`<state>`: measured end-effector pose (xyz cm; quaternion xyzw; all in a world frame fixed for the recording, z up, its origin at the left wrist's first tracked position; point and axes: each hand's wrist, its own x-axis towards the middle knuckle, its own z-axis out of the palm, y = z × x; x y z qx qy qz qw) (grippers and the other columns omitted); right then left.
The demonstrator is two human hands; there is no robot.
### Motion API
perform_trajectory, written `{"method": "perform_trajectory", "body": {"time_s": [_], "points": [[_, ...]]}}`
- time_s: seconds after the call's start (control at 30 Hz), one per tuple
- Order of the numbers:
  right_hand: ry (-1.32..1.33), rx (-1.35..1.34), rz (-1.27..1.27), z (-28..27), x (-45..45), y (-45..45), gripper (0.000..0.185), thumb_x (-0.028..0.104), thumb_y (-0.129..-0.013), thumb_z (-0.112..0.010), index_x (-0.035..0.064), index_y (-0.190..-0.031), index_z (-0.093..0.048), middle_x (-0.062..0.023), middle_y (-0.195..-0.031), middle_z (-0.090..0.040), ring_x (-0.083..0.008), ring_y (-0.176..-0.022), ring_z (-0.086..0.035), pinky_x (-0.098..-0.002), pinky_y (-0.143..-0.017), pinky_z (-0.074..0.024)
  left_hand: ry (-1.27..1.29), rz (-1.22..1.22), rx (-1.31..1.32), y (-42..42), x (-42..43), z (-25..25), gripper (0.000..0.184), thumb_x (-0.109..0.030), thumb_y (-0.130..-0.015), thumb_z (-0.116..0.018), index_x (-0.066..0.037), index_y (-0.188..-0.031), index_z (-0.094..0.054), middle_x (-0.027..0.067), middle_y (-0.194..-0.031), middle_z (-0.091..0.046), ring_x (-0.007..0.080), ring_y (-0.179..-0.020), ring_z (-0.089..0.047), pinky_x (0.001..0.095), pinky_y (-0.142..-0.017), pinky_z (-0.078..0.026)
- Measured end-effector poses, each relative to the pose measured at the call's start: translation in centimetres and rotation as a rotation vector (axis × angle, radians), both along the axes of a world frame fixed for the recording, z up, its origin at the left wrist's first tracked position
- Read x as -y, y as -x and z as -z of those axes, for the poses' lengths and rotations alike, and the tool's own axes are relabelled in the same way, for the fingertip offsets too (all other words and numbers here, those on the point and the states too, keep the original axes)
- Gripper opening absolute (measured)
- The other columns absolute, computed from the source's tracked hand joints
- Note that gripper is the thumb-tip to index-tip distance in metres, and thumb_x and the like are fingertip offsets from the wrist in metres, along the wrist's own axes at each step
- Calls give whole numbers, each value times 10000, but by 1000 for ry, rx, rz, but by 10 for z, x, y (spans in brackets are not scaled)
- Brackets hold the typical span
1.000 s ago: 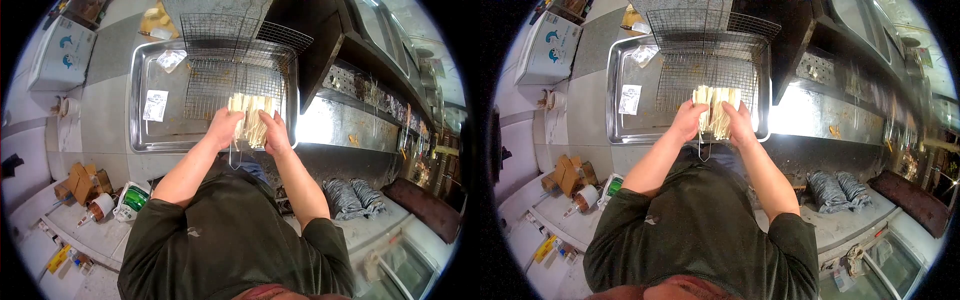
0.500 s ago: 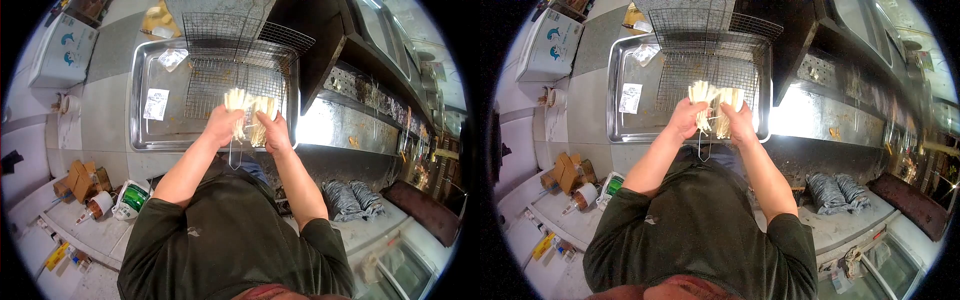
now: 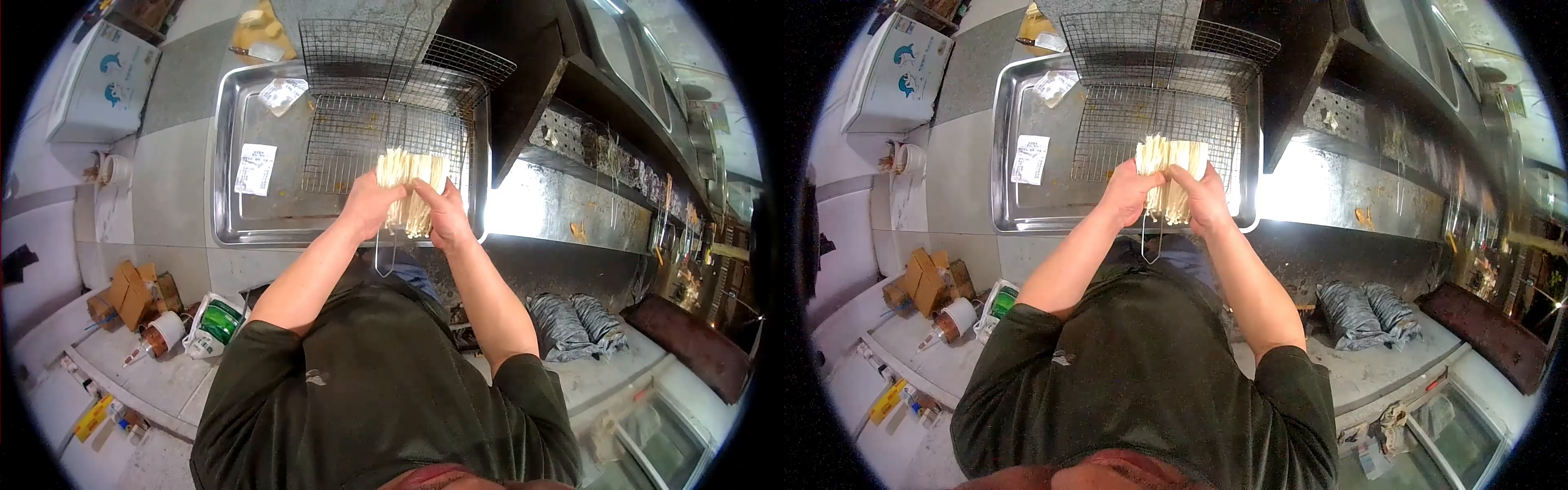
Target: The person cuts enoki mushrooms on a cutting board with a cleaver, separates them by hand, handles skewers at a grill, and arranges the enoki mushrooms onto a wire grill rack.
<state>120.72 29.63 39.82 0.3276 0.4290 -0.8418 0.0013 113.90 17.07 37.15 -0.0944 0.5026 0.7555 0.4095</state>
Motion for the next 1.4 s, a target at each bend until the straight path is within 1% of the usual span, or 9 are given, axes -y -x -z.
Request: {"method": "perform_trajectory", "body": {"time_s": [0.17,0.3,0.4,0.43,0.57,0.87,1.07,1.23,1.4], "points": [[-15,11,15,7,-3,0,442,101,-854,-662,-40,-1218,-455,-130,-1097,-602,-207,-955,-626,-342,-793,-542,-78,-2,142,7,5,-14,297,26,-839,-603,32,-1132,-559,102,-1043,-642,194,-877,-643,322,-758,-539],[14,93,121,9,-5,-3,453,106,-864,-656,-33,-1240,-445,-126,-1116,-601,-217,-977,-625,-351,-803,-544,-173,-42,147,19,26,4,256,-2,-832,-617,12,-1084,-575,84,-962,-640,169,-801,-639,284,-668,-543],[119,47,73,15,-9,-2,478,116,-872,-651,-28,-1267,-423,-129,-1141,-592,-225,-999,-621,-358,-813,-545,-31,28,48,13,19,1,274,-6,-837,-608,13,-1108,-570,89,-1004,-643,178,-856,-641,303,-724,-542],[127,28,48,15,-7,-2,486,119,-874,-649,-26,-1275,-417,-129,-1147,-589,-228,-1005,-620,-360,-816,-545,-95,42,77,8,13,2,298,-2,-850,-600,15,-1144,-558,94,-1055,-641,186,-935,-633,323,-803,-526],[103,13,37,19,-4,1,504,129,-872,-652,-24,-1284,-407,-124,-1142,-588,-222,-1007,-617,-353,-823,-537,-9,17,-36,2,2,-3,308,12,-823,-602,42,-1128,-578,111,-1036,-645,191,-905,-641,327,-778,-521],[-12,-4,-41,17,-2,2,443,119,-875,-645,-33,-1238,-443,-126,-1118,-595,-213,-973,-620,-347,-816,-531,-96,-22,119,3,2,0,308,55,-836,-570,31,-1143,-550,109,-1046,-641,207,-895,-650,339,-773,-540],[-53,58,34,32,-10,6,412,114,-889,-630,-52,-1221,-452,-134,-1110,-600,-218,-974,-618,-346,-827,-522,-115,0,130,29,28,-3,279,25,-817,-599,50,-1091,-561,108,-935,-655,199,-781,-666,333,-664,-558],[-25,48,-1,26,5,17,428,158,-917,-599,-44,-1248,-417,-139,-1143,-577,-215,-1016,-593,-341,-851,-496,-45,-15,40,18,7,12,334,25,-823,-604,26,-1154,-557,91,-1071,-643,195,-951,-639,331,-829,-519],[-70,48,-9,22,10,19,402,154,-917,-576,-46,-1224,-410,-141,-1121,-573,-206,-1006,-579,-349,-865,-484,116,8,-56,15,5,2,316,19,-837,-597,23,-1151,-561,84,-1065,-645,181,-944,-638,319,-817,-515]]}}
